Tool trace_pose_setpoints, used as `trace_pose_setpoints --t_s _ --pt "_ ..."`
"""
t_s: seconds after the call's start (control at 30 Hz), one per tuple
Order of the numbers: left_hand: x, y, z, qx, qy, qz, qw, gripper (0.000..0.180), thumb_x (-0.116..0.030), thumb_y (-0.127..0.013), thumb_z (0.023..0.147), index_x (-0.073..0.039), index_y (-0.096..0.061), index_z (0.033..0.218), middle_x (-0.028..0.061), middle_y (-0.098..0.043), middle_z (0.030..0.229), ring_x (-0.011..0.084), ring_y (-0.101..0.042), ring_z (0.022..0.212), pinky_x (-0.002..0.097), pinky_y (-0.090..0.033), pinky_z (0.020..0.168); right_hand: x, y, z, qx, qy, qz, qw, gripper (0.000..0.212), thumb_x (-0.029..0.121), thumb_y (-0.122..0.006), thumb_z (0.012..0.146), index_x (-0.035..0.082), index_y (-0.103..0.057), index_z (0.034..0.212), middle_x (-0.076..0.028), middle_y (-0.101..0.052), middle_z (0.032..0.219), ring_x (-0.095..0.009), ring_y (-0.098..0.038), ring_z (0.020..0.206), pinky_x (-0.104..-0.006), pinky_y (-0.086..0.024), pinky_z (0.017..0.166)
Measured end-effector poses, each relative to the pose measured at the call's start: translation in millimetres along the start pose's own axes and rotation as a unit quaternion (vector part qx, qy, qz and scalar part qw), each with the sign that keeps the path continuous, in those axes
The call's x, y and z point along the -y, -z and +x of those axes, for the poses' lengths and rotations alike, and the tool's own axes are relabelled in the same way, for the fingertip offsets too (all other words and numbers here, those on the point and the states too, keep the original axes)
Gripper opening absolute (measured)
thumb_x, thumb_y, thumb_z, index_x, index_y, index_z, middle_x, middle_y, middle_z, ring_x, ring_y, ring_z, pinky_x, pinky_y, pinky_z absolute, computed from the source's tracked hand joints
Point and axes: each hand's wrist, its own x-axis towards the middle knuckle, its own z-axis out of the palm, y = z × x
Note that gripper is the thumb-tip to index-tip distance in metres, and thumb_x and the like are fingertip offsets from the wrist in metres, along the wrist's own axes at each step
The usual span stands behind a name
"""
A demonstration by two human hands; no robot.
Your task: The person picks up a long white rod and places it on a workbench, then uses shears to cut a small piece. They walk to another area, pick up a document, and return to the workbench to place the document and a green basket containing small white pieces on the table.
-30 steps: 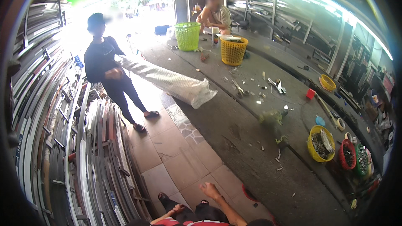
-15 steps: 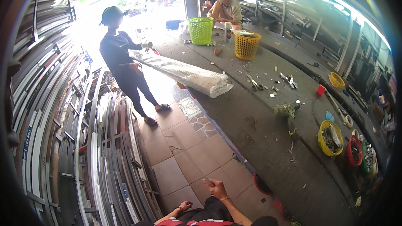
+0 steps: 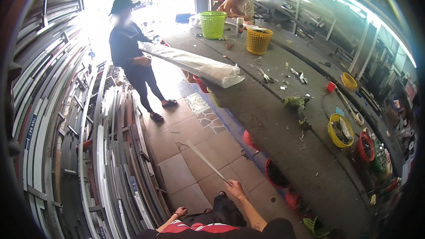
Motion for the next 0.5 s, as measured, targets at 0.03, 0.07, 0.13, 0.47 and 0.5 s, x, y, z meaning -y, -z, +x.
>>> trace_pose_setpoints --t_s 0.03,0.07,0.13,0.47,0.5 --pt "1 1 -3 -0.009 -0.006 -0.003 1.000 0.031 -0.024 -0.053 0.079 -0.004 -0.062 0.102 0.0077 -0.066 0.083 0.0155 -0.063 0.074 0.0266 -0.049 0.063 -7 -4 -2 -0.028 0.016 -0.084 0.996 0.031 0.032 -0.057 0.082 0.002 -0.064 0.088 -0.008 -0.060 0.062 -0.014 -0.058 0.060 -0.0269 -0.044 0.056" --pt "1 1 -5 -0.006 0.002 -0.030 1.000 0.032 -0.024 -0.052 0.080 -0.005 -0.061 0.103 0.0078 -0.066 0.083 0.0154 -0.063 0.074 0.0269 -0.050 0.064 -14 -10 -4 -0.047 0.008 -0.180 0.983 0.032 0.033 -0.059 0.080 0.002 -0.065 0.086 -0.010 -0.062 0.066 -0.016 -0.061 0.063 -0.0282 -0.045 0.058" --pt "1 1 -10 -0.003 -0.009 -0.075 0.997 0.035 -0.027 -0.051 0.077 -0.005 -0.062 0.101 0.0109 -0.065 0.087 0.0194 -0.063 0.078 0.0305 -0.048 0.075 -22 -19 -5 0.006 -0.015 -0.158 0.987 0.030 0.033 -0.062 0.075 0.005 -0.064 0.085 -0.014 -0.064 0.077 -0.029 -0.062 0.075 -0.0356 -0.046 0.063" --pt "-19 -15 1 -0.001 -0.055 -0.029 0.998 0.037 -0.031 -0.050 0.076 -0.008 -0.063 0.101 0.0099 -0.065 0.086 0.0221 -0.062 0.083 0.0324 -0.047 0.079 59 -16 -5 -0.143 0.123 0.112 0.976 0.024 0.023 -0.048 0.088 0.003 -0.061 0.085 0.003 -0.043 0.059 -0.005 -0.041 0.054 -0.0204 -0.035 0.050" --pt "-18 -15 0 -0.012 -0.056 -0.040 0.998 0.037 -0.032 -0.050 0.076 -0.008 -0.063 0.101 0.0102 -0.065 0.087 0.0227 -0.062 0.084 0.0329 -0.047 0.080 66 -16 -3 -0.181 0.163 0.134 0.961 0.023 0.021 -0.047 0.089 0.003 -0.061 0.085 0.005 -0.039 0.059 -0.004 -0.038 0.052 -0.0192 -0.034 0.049"
